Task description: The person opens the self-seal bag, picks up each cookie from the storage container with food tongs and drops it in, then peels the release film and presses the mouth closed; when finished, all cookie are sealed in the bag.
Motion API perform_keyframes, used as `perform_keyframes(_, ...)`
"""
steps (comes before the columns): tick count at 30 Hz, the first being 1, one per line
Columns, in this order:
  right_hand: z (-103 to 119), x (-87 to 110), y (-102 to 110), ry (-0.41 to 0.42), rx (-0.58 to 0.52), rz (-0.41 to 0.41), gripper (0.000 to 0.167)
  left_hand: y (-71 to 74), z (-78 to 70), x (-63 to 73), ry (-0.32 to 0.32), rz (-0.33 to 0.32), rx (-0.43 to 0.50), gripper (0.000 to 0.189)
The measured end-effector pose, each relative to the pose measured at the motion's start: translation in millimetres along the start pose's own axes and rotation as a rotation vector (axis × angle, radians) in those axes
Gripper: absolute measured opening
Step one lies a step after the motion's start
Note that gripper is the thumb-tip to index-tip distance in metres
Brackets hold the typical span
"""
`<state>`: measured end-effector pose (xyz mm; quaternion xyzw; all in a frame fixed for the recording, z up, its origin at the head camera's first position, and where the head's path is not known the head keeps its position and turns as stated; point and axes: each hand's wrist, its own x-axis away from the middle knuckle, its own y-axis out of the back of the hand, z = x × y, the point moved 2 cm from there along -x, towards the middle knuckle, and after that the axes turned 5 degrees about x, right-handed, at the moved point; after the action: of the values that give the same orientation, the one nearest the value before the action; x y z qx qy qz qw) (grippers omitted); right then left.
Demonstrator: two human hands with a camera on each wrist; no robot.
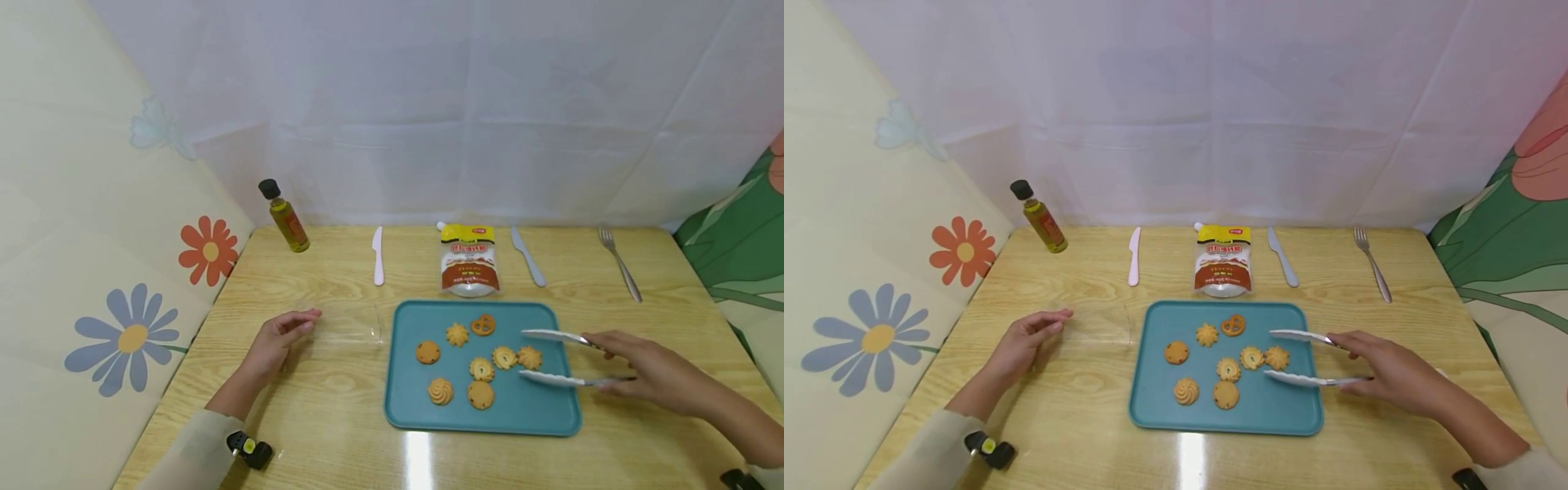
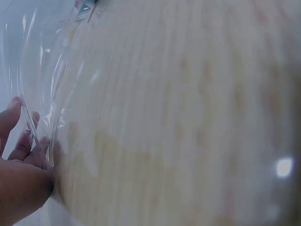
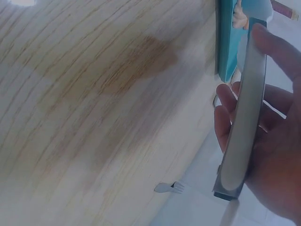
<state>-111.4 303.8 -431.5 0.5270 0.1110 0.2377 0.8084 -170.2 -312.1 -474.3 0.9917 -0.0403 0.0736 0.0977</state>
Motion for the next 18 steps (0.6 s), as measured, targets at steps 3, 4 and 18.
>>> perform_keyframes(3,-0.8,-1.3,-0.7,-0.018,0.004,0.033,0.080,0.1,1.1,-1.0,-0.002,0.005,-0.002,0.038)
perform_keyframes(4,-1.1,-1.7,-1.1,-0.022,0.005,0.040,0.080,0.0,1.6,-1.1,-0.003,0.000,0.003,0.038)
perform_keyframes(18,-2.9,-4.5,-2.1,-0.005,0.033,0.048,0.068,-0.6,1.5,1.2,-0.045,0.004,0.004,0.038)
